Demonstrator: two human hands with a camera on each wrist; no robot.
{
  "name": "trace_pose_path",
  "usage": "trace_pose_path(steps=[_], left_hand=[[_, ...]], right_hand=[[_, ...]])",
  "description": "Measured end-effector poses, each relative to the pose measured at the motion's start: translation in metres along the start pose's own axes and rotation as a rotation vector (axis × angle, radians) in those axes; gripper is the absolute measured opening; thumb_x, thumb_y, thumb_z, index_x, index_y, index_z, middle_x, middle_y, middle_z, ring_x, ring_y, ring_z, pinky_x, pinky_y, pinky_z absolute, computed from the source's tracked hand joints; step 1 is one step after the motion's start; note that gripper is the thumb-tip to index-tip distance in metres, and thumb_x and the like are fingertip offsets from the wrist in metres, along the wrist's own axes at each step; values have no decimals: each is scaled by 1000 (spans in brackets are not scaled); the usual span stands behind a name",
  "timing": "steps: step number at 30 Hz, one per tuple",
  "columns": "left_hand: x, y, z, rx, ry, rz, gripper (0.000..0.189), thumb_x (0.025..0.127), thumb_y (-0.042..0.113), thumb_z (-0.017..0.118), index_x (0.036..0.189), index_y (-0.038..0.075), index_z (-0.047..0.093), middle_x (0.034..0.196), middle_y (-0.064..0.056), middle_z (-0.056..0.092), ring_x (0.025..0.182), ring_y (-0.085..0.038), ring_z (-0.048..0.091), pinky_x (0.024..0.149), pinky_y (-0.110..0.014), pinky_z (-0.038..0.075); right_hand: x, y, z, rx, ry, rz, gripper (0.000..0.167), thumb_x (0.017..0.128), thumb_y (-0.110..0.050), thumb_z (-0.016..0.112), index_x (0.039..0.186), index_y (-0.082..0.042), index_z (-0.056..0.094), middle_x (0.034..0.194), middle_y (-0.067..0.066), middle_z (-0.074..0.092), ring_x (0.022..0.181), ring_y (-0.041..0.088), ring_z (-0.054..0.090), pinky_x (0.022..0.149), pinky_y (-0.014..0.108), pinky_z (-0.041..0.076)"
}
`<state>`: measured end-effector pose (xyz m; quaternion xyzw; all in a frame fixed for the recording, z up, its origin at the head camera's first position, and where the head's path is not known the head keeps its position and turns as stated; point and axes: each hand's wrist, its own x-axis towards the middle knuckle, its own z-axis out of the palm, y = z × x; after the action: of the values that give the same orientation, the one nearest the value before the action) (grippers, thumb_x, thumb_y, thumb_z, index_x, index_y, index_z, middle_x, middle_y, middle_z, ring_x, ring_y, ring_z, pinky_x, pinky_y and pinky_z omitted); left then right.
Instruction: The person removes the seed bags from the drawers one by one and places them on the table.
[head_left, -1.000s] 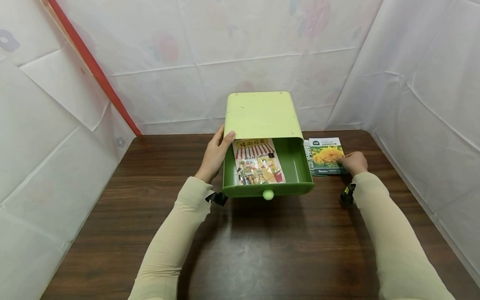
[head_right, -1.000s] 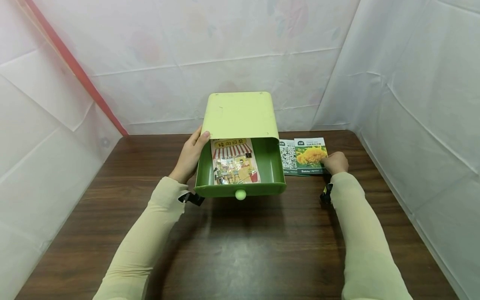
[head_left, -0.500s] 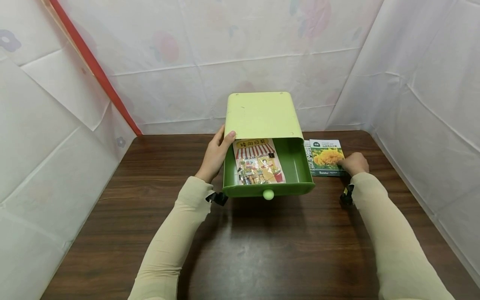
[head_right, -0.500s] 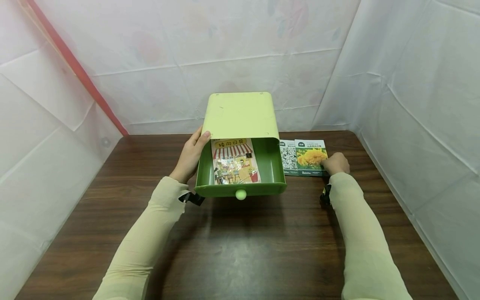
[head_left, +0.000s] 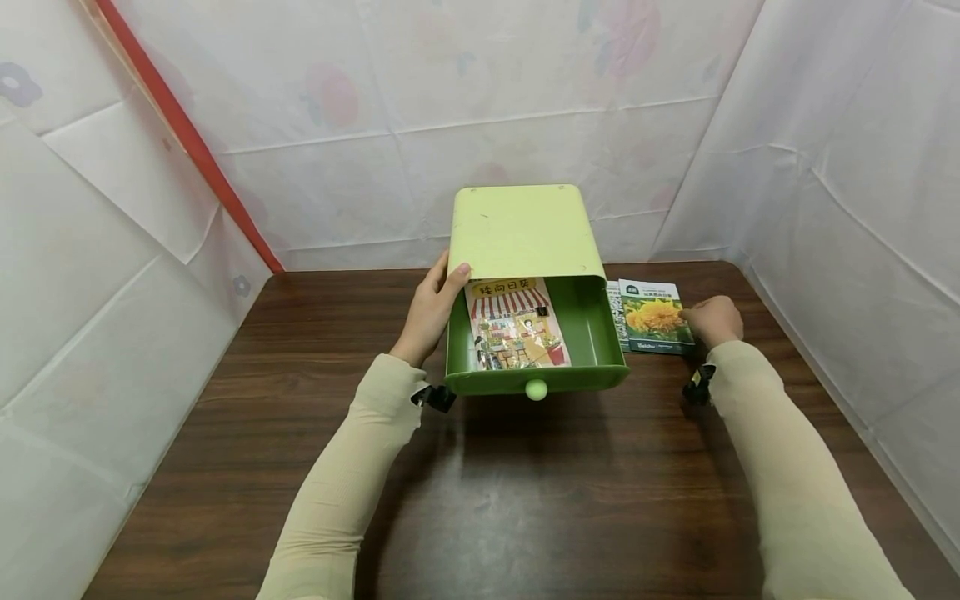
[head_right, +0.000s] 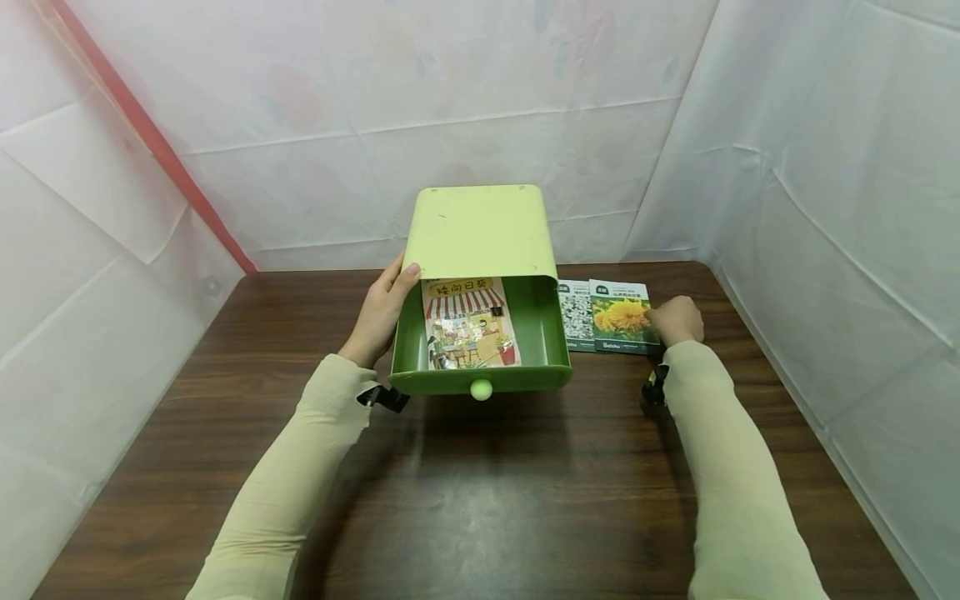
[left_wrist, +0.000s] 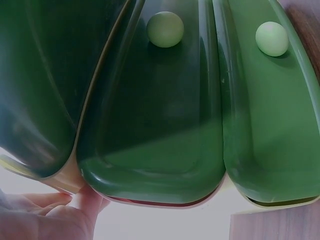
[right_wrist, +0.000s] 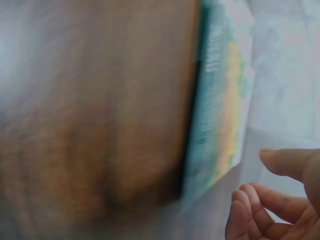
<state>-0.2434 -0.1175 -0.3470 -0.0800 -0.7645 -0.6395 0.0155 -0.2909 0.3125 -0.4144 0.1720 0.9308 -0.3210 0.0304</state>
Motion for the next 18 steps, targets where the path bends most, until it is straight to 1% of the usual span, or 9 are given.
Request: trace_pose_path(steps=[1, 3, 5, 7, 9, 11, 13, 16, 18], left_hand=[[0, 0, 0, -1, 0, -1, 70, 100, 51, 48, 158, 28, 16, 164, -1, 19, 144, -24, 35, 110, -46, 42], [1, 0, -1, -2, -2, -4, 69, 101, 49, 48, 158, 28, 15, 164, -1, 19, 144, -24, 35, 109, -46, 42], [1, 0, -1, -5, -4, -8, 68, 102, 45, 47, 158, 27, 15, 164, -3, 19, 143, -26, 36, 108, -47, 43], [1, 1, -1, -3, -7, -16, 67, 103, 42, 47, 158, 25, 13, 164, -4, 18, 143, -27, 36, 108, -47, 44], [0, 4, -1, -1, -9, -26, 67, 103, 40, 46, 159, 23, 13, 164, -6, 18, 143, -29, 37, 107, -47, 45], [-3, 10, 0, 1, -11, -35, 67, 104, 39, 46, 159, 21, 12, 164, -8, 18, 142, -30, 37, 106, -47, 45], [-9, 18, 0, 0, -12, -41, 67, 104, 39, 46, 159, 19, 13, 164, -9, 19, 141, -30, 39, 106, -47, 46], [-16, 29, 2, -4, -16, -38, 68, 104, 37, 46, 159, 17, 13, 164, -11, 19, 141, -31, 39, 105, -48, 46], [-17, 32, 2, -7, -17, -33, 68, 104, 36, 46, 159, 16, 13, 163, -11, 19, 141, -31, 39, 106, -48, 45]], right_hand=[[-1, -2, -2, 23, 5, -10, 44, 99, -30, 53, 114, 8, 67, 116, 28, 64, 93, 38, 61, 75, 50, 52], [-2, -9, -7, 84, 25, -14, 48, 101, -35, 48, 114, 6, 67, 107, 25, 65, 89, 36, 60, 74, 49, 51], [-3, -17, -12, 133, 49, -34, 47, 101, -38, 44, 105, 2, 69, 88, 14, 66, 74, 30, 56, 67, 44, 48], [-4, -27, -18, 161, 76, -64, 47, 101, -39, 42, 92, -1, 67, 67, 4, 59, 60, 24, 49, 59, 40, 43], [-8, -37, -24, 171, 104, -103, 45, 101, -39, 42, 87, -3, 65, 63, -3, 53, 56, 18, 44, 57, 36, 39], [-13, -48, -29, 188, 120, -140, 48, 102, -41, 40, 89, -3, 66, 68, -1, 57, 57, 17, 45, 57, 35, 40], [-20, -59, -33, 198, 133, -178, 52, 102, -45, 38, 102, -4, 70, 87, 5, 64, 68, 15, 51, 61, 33, 42], [-32, -75, -39, 228, 130, -235, 60, 102, -51, 35, 121, -3, 67, 112, 15, 65, 84, 14, 57, 71, 33, 47], [-41, -85, -43, 241, 124, -268, 64, 101, -54, 34, 126, -4, 64, 118, 18, 65, 89, 10, 59, 77, 34, 50]])
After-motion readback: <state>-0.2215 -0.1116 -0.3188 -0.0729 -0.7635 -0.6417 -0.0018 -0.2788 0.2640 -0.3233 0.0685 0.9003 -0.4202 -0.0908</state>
